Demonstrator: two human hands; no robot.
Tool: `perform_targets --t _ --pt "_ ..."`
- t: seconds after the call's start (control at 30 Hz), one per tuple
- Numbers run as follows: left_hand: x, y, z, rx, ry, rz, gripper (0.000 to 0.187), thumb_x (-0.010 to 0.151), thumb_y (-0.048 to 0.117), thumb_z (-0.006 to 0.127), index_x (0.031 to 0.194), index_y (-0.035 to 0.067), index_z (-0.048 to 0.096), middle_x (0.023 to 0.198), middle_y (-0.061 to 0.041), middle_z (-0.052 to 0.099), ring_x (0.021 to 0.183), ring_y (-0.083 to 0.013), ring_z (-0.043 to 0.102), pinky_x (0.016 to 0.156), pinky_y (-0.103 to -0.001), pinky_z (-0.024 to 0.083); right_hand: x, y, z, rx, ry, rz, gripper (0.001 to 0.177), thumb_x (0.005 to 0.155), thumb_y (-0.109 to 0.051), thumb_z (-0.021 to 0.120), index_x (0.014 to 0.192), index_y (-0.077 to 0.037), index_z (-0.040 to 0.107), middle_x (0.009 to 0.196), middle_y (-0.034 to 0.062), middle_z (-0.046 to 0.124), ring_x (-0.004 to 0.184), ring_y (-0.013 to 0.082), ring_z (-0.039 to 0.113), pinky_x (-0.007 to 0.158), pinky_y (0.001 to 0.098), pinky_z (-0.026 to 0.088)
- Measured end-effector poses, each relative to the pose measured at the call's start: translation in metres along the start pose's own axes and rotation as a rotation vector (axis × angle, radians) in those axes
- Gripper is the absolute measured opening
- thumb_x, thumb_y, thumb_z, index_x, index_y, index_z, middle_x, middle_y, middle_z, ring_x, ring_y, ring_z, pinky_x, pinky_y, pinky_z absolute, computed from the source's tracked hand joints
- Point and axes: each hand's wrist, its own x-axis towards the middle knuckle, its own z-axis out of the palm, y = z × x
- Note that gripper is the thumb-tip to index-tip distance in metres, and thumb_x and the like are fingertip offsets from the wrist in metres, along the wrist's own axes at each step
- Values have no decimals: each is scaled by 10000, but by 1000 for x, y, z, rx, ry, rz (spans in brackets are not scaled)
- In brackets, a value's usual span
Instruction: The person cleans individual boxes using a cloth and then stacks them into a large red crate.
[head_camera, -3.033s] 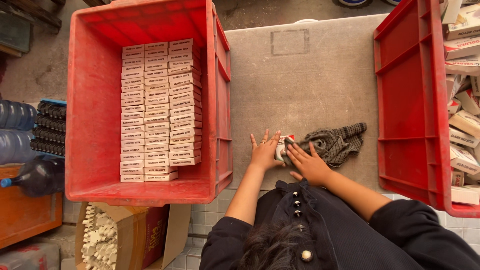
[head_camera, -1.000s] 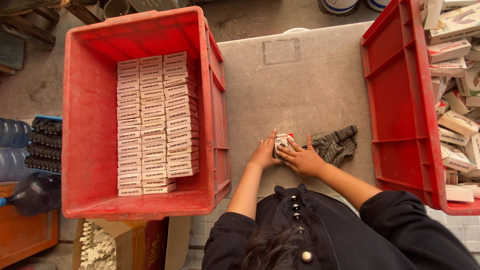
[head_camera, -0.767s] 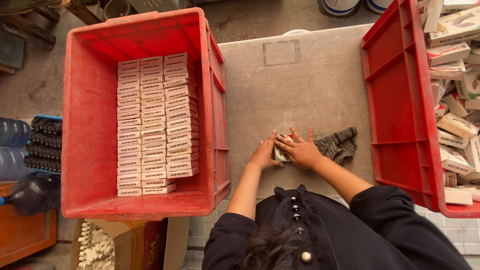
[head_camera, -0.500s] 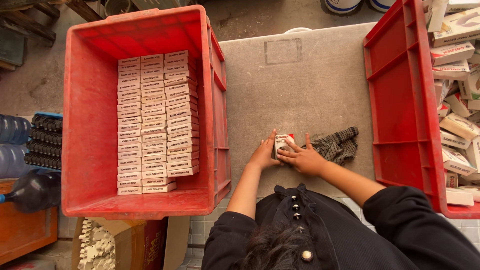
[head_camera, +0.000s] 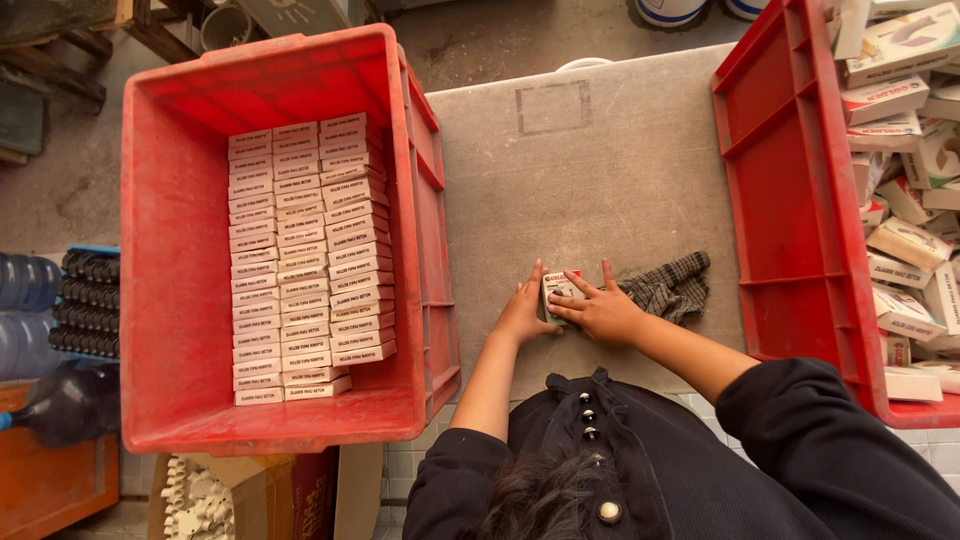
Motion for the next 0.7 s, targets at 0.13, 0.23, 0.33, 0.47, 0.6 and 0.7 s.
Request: perform_targets --t 0.13,0.23,0.33,0.47,0.6,0.7 --pt "2 -1 1 11 5 0 1396 507 251 873 1548 18 -28 1507 -198 369 1423 -370 319 1143 -619 177 19 -3 -1 -3 87 103 619 845 -278 512 1444 -371 385 1523 -183 352 1494 252 107 1047 799 -3" --pt "0 -2 2 14 16 7 1386 507 229 874 1543 9 -19 1497 -200 383 1414 -374 332 1137 -623 194 20 -20 12 69 144 189 625 858 -245 478 1468 -316 361 1542 -143 339 1492 275 115 1029 816 -2" --pt "1 -6 2 21 24 19 1311 558 185 814 1543 11 -33 1489 -188 395 1403 -376 350 1134 -615 211 6 -25 21 85 132 89 649 838 -230 515 1464 -303 357 1543 -115 340 1486 242 134 1025 819 -11" --pt "1 -3 0 9 23 19 1356 523 182 841 1540 2 -37 1488 -202 394 1407 -386 338 1133 -622 193 4 -12 5 76 128 46 604 854 -201 476 1435 -346 393 1515 -164 367 1484 237 144 1037 808 -28" --pt "-1 0 1 3 22 -1 1395 499 213 870 1542 10 -34 1501 -199 382 1415 -369 331 1145 -606 184 18 -16 -20 53 124 159 615 858 -222 484 1453 -341 381 1523 -168 362 1491 252 130 1031 819 -2" --pt "-1 3 -2 5 29 -2 1360 535 202 854 1539 12 -43 1497 -191 390 1411 -366 342 1153 -598 190 20 -26 -4 166 91 171 694 860 -194 469 1514 -320 275 1559 -117 315 1489 238 144 1021 818 -40"
